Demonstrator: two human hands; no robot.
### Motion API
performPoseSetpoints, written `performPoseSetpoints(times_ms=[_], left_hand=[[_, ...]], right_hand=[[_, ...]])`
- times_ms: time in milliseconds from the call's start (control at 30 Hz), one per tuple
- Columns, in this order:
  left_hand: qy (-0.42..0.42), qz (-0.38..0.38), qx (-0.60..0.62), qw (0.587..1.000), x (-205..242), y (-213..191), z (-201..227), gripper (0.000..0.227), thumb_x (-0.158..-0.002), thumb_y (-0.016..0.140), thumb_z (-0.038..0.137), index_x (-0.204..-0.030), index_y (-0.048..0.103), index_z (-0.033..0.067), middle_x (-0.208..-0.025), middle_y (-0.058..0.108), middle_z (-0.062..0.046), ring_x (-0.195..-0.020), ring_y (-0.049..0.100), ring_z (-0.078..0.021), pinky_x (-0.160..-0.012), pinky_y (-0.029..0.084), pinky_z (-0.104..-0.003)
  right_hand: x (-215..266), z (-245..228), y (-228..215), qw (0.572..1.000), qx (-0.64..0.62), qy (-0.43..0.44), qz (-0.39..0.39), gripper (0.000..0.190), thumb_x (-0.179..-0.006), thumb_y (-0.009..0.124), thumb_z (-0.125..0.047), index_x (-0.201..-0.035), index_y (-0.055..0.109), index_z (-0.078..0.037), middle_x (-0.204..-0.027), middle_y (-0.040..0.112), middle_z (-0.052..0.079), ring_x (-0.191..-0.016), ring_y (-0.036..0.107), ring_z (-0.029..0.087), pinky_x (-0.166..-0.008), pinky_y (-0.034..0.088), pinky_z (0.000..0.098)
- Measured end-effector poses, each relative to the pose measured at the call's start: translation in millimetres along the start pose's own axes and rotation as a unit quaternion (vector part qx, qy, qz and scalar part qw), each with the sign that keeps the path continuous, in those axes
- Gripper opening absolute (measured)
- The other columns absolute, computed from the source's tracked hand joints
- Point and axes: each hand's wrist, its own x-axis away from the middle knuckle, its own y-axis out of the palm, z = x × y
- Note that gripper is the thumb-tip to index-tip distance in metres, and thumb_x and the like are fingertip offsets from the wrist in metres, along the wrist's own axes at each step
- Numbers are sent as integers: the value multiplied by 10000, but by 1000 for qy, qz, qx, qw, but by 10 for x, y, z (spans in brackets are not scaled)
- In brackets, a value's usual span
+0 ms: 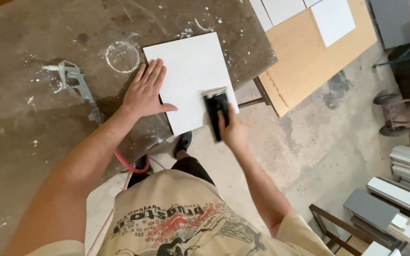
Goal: The person sands the surface of a white square tile using a sanding block and then smooths the edges with a handheld tool. They place the finished tile on a table with other tiles, pick up another tile, and repeat the sanding and smoothing process.
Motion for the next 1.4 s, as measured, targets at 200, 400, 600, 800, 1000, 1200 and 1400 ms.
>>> performPoseSetpoints(times_ms=[200,400,600,800,1000,1200,1400], left_hand=[[9,23,9,1000,-56,-36,-20,1330,-744,480,930,-1608,274,-60,-1703,186,-243,-1590,147,-333,-1313,30,-462],[3,30,10,1000,4,-4,8,1363,-707,510,965,-1589,298,-52,-1691,208,-241,-1580,177,-338,-1308,53,-474],[21,59,16,998,-30,45,-54,1334,-719,542,926,-1587,297,-57,-1695,204,-231,-1580,179,-334,-1309,71,-477],[25,82,-5,996,27,153,-72,1344,-692,551,941,-1573,329,-49,-1680,249,-237,-1570,220,-330,-1310,87,-477],[10,126,9,992,-17,306,-103,1401,-613,569,954,-1582,322,-26,-1692,221,-213,-1567,223,-324,-1325,107,-446],[-131,235,-7,963,294,553,233,1286,-740,544,918,-1534,405,-83,-1631,315,-299,-1509,312,-429,-1273,185,-517],[-164,135,47,976,255,649,200,1152,-852,510,824,-1602,291,-23,-1697,198,-215,-1577,154,-359,-1303,24,-493]], right_hand=[[-1040,-642,714,995,-93,5,23,463,-994,642,-372,-1329,601,-56,-753,727,231,-675,738,432,-539,560,554],[-631,-74,297,999,38,-2,0,467,-985,638,-460,-1352,619,-172,-709,715,145,-631,733,350,-525,580,481],[-1862,-511,1099,994,-110,14,-22,497,-1026,565,-407,-1423,470,-125,-825,740,242,-774,746,456,-642,570,593],[-1254,64,714,1000,-3,-8,-26,498,-1009,615,-471,-1384,568,-147,-756,730,145,-679,756,342,-559,587,445],[-1870,-829,1248,989,-134,-35,-60,506,-1018,584,-425,-1414,502,-120,-842,747,235,-779,753,439,-646,582,564],[-1340,-102,652,997,-31,-22,-74,484,-1013,580,-485,-1403,555,-201,-749,729,173,-711,747,385,-606,580,515],[-2065,-1033,1427,983,-148,-71,-79,493,-997,592,-422,-1418,509,-179,-832,743,229,-793,744,454,-680,566,593]])
